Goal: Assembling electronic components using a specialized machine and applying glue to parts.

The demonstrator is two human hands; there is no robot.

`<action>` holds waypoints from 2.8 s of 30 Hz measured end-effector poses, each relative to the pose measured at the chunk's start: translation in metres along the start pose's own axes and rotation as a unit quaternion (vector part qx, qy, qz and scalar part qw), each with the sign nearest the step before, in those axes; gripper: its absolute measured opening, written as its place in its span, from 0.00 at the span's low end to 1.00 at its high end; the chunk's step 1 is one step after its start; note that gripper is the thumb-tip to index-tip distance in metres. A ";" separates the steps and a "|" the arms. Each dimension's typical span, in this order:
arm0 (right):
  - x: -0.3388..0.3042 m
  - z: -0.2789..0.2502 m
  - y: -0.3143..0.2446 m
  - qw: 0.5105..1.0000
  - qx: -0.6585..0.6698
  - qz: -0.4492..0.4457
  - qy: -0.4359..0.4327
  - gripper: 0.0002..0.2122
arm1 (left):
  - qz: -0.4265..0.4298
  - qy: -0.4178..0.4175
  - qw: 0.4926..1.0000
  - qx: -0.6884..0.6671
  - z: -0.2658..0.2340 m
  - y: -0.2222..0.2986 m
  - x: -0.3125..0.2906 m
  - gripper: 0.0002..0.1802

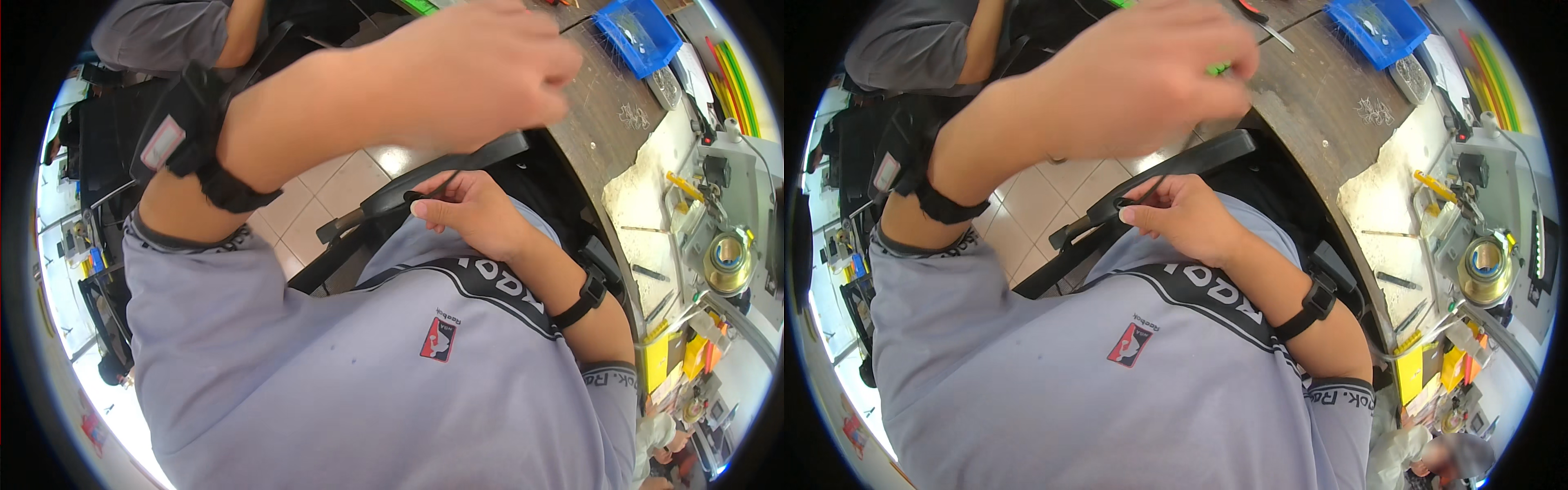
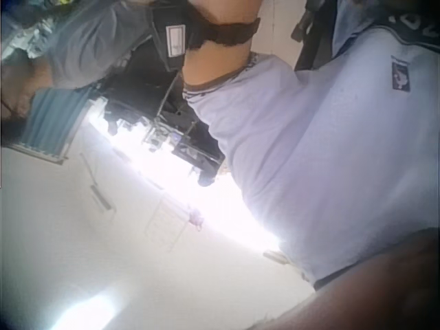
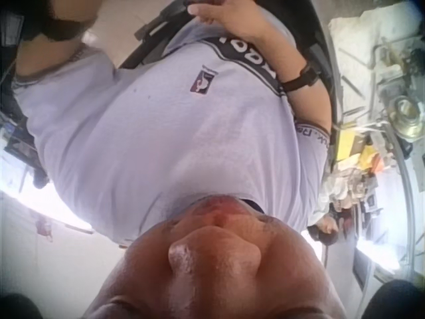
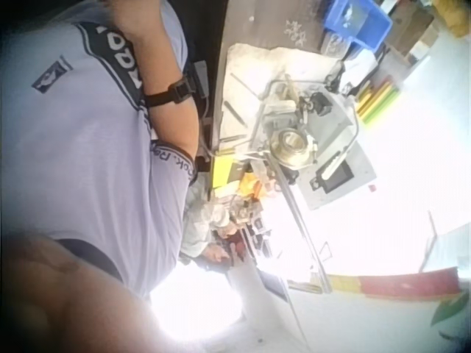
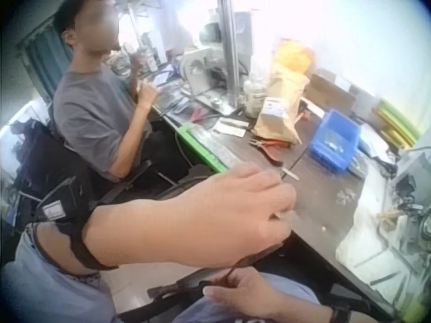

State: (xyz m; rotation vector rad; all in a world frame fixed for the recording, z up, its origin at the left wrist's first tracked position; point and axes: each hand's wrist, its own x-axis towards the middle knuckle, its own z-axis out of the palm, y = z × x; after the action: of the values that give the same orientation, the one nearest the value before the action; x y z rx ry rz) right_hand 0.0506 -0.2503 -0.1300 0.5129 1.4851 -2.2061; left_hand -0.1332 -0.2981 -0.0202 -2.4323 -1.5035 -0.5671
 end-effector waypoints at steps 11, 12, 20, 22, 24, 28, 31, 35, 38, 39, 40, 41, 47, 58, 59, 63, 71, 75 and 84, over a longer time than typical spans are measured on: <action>0.008 -0.008 0.015 0.982 0.183 0.045 -0.033 0.10 | -0.547 -0.352 0.643 -0.405 0.020 0.039 -0.093 0.09; 0.007 -0.008 0.014 0.981 0.184 0.045 -0.032 0.10 | -0.604 -0.305 0.562 -0.477 0.022 0.038 -0.094 0.10; 0.009 -0.012 0.015 0.990 0.135 0.031 -0.008 0.13 | -0.587 -0.357 0.476 -0.549 0.022 0.042 -0.087 0.09; 0.007 -0.011 0.012 0.990 0.141 0.026 -0.004 0.13 | -0.593 -0.345 0.453 -0.569 0.025 0.044 -0.089 0.09; 0.006 -0.011 0.010 0.989 0.146 0.020 0.001 0.13 | -0.626 -0.275 0.412 -0.602 0.027 0.046 -0.093 0.08; 0.006 -0.009 0.010 0.997 0.065 -0.033 0.030 0.13 | -0.634 -0.252 0.400 -0.611 0.036 0.051 -0.100 0.09; 0.006 -0.010 0.012 0.996 0.017 -0.073 0.050 0.12 | -0.625 -0.217 0.350 -0.663 0.037 0.050 -0.106 0.10; 0.003 -0.011 0.009 0.995 -0.018 -0.085 0.053 0.11 | -0.621 -0.160 0.268 -0.719 0.038 0.050 -0.114 0.12; 0.006 -0.011 0.016 0.992 -0.033 -0.106 0.054 0.11 | -0.592 -0.147 0.302 -0.732 0.041 0.052 -0.124 0.11; 0.006 -0.011 0.016 0.992 -0.033 -0.105 0.054 0.11 | -0.572 -0.142 0.327 -0.739 0.042 0.052 -0.126 0.11; 0.006 -0.010 0.016 0.992 -0.010 -0.112 0.053 0.10 | -0.572 -0.142 0.326 -0.739 0.042 0.053 -0.126 0.11; 0.006 -0.010 0.016 0.992 0.012 -0.118 0.052 0.10 | -0.567 -0.152 0.378 -0.716 0.041 0.054 -0.125 0.11; 0.002 -0.012 0.018 0.988 -0.017 -0.146 0.052 0.11 | -0.508 -0.198 0.550 -0.633 0.041 0.058 -0.116 0.09; -0.003 -0.016 0.009 0.994 0.070 -0.085 -0.012 0.13 | -0.550 -0.105 0.448 -0.697 0.056 0.062 -0.145 0.07; -0.002 -0.016 0.009 0.993 0.080 -0.089 -0.013 0.14 | -0.556 -0.086 0.402 -0.722 0.057 0.064 -0.147 0.07; -0.001 -0.017 0.012 0.993 0.083 -0.087 -0.008 0.13 | -0.545 -0.062 0.336 -0.766 0.062 0.066 -0.147 0.07; 0.000 -0.015 0.013 0.995 0.052 -0.071 0.047 0.11 | -0.557 -0.078 0.296 -0.772 0.065 0.067 -0.147 0.07; 0.000 -0.016 0.012 0.995 0.038 -0.073 0.055 0.10 | -0.518 -0.028 0.274 -0.810 0.062 0.071 -0.142 0.09; -0.001 -0.013 0.014 0.989 -0.043 -0.099 0.098 0.11 | -0.564 -0.050 0.334 -0.753 0.069 0.074 -0.143 0.23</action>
State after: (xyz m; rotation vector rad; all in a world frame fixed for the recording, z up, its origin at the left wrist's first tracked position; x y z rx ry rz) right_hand 0.0598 -0.2432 -0.1451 0.5907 1.7945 -2.2808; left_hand -0.1101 -0.4199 -0.1433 -0.5683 -3.4226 -3.2485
